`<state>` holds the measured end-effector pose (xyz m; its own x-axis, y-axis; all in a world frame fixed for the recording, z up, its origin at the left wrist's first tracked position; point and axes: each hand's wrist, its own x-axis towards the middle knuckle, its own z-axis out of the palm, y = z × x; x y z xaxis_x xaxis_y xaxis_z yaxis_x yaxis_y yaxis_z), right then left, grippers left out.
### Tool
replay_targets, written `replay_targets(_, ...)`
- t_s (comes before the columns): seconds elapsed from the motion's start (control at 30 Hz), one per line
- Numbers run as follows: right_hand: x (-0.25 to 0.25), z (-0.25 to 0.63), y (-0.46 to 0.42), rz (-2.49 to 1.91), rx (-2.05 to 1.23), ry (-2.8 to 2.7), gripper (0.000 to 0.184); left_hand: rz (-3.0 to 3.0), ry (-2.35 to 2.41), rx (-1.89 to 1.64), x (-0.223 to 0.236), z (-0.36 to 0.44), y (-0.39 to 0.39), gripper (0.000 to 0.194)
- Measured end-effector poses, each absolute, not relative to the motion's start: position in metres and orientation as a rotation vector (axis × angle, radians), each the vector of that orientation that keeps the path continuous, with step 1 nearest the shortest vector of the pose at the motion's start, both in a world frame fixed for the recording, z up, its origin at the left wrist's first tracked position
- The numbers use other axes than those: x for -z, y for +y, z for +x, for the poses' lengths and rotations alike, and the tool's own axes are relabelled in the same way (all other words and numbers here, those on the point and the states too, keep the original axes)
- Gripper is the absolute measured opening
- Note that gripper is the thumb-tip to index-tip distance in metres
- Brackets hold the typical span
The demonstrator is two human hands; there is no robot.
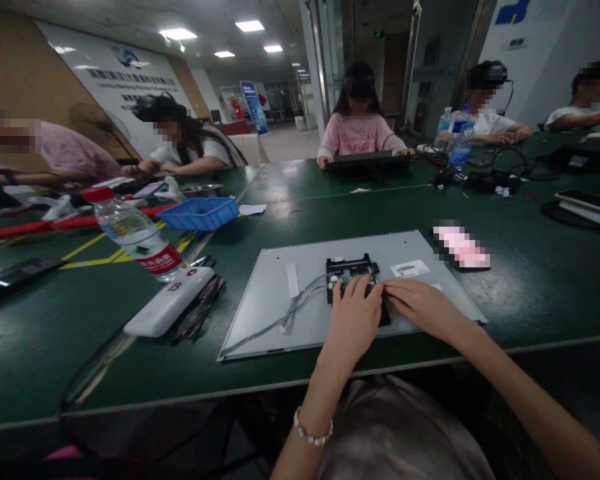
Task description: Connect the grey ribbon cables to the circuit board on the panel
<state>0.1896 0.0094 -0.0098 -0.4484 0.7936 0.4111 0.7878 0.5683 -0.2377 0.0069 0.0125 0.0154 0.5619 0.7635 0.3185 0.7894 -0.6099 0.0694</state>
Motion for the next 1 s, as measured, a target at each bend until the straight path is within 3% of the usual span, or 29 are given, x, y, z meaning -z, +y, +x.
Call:
replay_targets(0.2,0.009,0.189,0.008,-1.323,-0.013,-2.291,0.033,-2.702,-1.432,0.647,-0.026,-0.009,0.014,0.039)
replay_targets(0.37,0.010,0.190,0.002,-1.390,0.003,-2.248,0.036,-2.497,-1.667,0.800,-0.032,-0.069,0.027,0.038)
replay_targets(0.57,0.013,0.192,0.000,-1.404,0.025,-2.213,0.035,-2.505,-1.851,0.560,-0.031,-0.126,0.039,0.035)
replay_targets(0.83,0.015,0.194,-0.001,-1.382,0.029,-2.193,0.033,-2.412,-1.909,0.415,-0.032,-0.119,0.050,0.028)
replay_targets(1.0,0.017,0.196,0.000,-1.366,0.059,-2.156,0.030,-2.295,-1.768,0.539,-0.041,-0.111,0.033,0.027)
